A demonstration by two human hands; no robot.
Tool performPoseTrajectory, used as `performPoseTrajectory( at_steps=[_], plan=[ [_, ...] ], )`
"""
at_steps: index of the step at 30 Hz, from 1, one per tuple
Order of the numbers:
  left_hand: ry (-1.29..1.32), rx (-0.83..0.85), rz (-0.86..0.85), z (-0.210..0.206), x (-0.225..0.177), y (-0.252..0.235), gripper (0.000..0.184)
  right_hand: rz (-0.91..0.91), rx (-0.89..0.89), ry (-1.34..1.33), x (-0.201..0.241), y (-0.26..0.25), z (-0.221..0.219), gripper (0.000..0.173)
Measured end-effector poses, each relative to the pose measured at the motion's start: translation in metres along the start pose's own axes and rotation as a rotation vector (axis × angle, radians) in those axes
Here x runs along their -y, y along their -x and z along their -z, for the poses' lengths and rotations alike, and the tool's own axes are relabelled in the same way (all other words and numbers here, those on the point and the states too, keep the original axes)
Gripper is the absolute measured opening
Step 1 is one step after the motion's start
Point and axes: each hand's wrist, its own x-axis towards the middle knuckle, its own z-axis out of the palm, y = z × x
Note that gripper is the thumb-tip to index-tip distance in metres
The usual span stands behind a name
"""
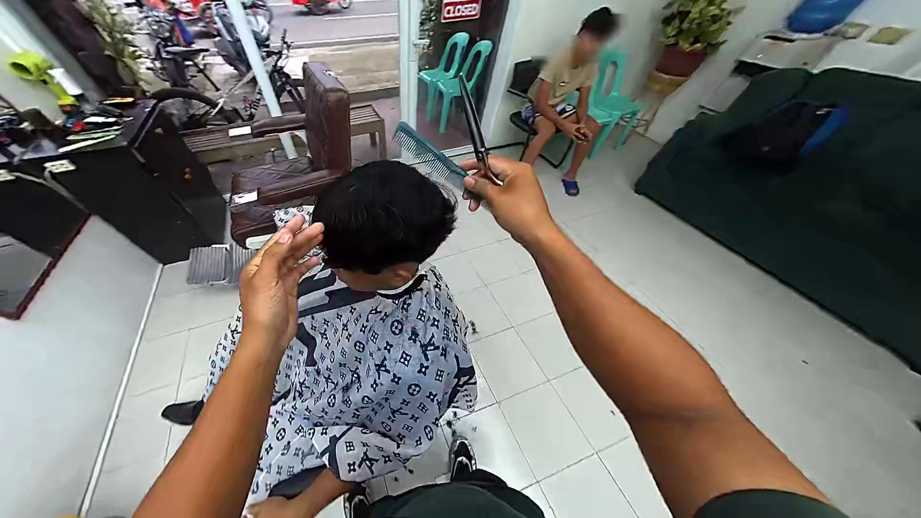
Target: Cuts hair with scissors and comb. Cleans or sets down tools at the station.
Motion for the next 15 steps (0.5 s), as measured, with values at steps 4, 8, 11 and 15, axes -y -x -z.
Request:
performPoseTrajectory(
  at_steps=[4,8,11,15],
  plan=[
    [-0.198,-0.082,-0.035,-0.006,0.000,0.022,0.034,0.053,0.271,-0.067,-0.034,-0.009,0.003,0.023],
    [-0.410,-0.074,-0.139,-0.006,-0.001,0.045,0.031,0.376,0.361,0.102,-0.050,0.008,0.000,0.023],
    [-0.521,0.073,-0.244,-0.005,-0.007,0.046,0.032,0.549,0.359,0.182,-0.058,0.011,0.001,0.028],
    [-0.424,0.264,-0.212,-0.014,-0.012,0.033,0.059,0.538,0.440,0.167,-0.059,0.011,0.006,0.028]
  ],
)
